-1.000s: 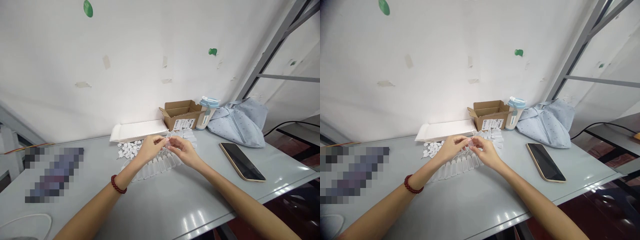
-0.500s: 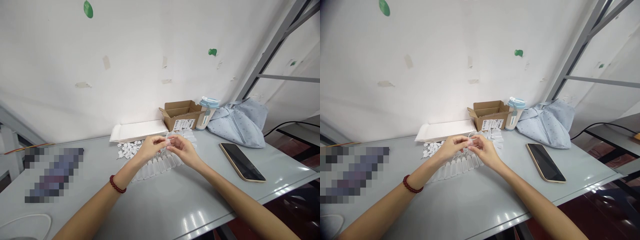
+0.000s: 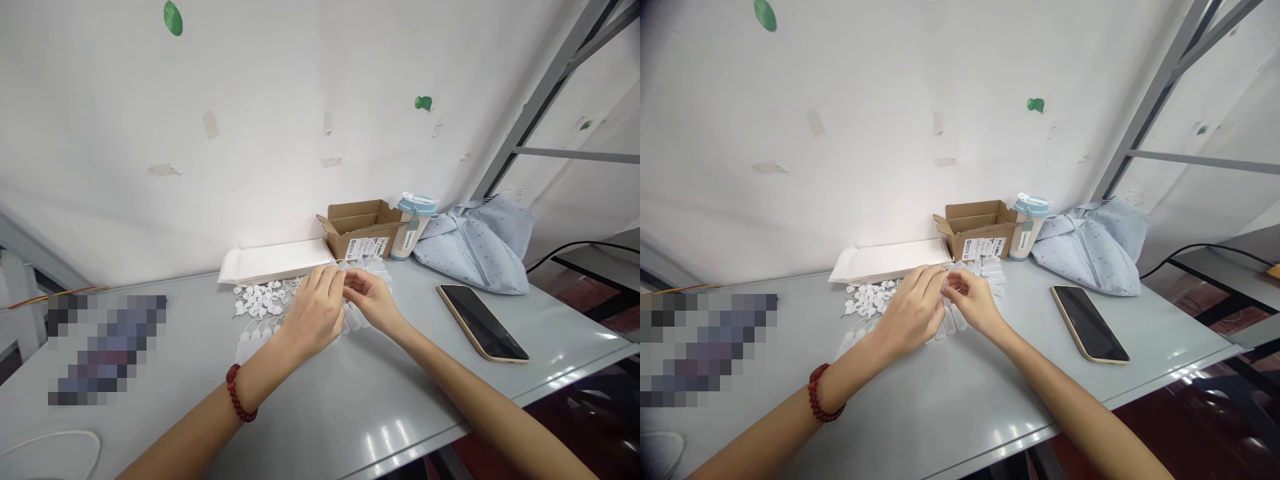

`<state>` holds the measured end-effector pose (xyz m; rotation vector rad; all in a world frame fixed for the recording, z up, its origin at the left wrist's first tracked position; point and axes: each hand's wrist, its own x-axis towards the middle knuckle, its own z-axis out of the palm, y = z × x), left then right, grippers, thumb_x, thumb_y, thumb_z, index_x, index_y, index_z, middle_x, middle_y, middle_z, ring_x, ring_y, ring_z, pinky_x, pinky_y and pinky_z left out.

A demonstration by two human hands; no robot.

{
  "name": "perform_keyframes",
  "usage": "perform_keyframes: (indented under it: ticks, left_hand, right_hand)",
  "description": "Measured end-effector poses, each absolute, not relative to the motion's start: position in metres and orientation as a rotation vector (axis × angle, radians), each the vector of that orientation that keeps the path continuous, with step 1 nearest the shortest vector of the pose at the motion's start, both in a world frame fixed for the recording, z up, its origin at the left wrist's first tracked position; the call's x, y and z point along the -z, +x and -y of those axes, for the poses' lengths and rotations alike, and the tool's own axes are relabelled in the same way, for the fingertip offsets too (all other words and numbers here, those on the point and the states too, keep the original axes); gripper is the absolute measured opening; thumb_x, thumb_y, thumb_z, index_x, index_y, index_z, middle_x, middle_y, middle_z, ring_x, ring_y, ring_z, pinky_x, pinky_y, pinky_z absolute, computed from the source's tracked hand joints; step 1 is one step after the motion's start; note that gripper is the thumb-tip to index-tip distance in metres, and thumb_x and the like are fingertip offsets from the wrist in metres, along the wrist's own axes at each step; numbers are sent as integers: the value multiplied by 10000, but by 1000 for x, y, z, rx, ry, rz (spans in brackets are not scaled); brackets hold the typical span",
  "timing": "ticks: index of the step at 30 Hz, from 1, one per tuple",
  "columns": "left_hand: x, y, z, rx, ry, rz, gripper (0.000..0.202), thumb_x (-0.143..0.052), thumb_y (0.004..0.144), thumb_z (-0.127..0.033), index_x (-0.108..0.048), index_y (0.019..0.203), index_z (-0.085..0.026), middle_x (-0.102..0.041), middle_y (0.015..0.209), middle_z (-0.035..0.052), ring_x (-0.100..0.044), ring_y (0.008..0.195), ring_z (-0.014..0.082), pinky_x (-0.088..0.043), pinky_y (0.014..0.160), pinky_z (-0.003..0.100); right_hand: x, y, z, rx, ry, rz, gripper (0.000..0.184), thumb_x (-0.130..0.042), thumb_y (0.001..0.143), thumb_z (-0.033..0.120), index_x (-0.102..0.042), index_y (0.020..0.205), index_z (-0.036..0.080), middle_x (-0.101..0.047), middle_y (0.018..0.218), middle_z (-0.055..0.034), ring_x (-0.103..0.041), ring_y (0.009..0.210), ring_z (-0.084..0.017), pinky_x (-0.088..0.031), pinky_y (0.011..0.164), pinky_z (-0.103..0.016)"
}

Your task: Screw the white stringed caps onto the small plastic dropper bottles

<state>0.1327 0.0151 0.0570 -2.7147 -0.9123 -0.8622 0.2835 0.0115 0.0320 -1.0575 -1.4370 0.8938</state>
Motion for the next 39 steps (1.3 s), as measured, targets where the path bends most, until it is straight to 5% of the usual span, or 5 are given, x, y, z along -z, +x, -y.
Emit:
perform_keyframes:
  ticks: [11,17,25,39]
  left_hand:
    - [-51,116,-9,782,-2730,880,238,-504,859,-179,-513,1088,-116,-599,1076,142,-518,1051,292,-465,826,437]
    - [-37,51,40,863,-2847,1008,403,-506,830,-150,-469,1231,-167,-575,1190,132,-513,1110,277,-476,902,444]
    - [-3,-33,98,728,-2871,1182,486,-618,713,-163,-526,1185,-228,-651,1145,60,-579,1070,250,-526,879,296]
    - [-11,-37,81,689,-2954,1383,483,-630,718,-146,-538,1181,-246,-600,1235,63,-513,1167,258,-521,909,398]
  right_hand:
    - [-31,274,-7,-1075,-1026,1445,203,-632,757,307,-641,896,160,-676,806,-43,-634,748,-174,-513,599,-277]
    - [-42,252,27,-1288,-977,1877,272,-578,806,199,-632,1071,171,-680,797,-28,-625,714,-143,-498,682,-274]
    - [-37,218,57,-1385,-874,2363,234,-583,818,206,-672,1023,137,-645,662,-18,-554,562,-106,-445,568,-201]
    - [-38,228,41,-1185,-1136,2115,205,-505,859,273,-674,846,158,-603,576,0,-506,505,-105,-377,490,-208]
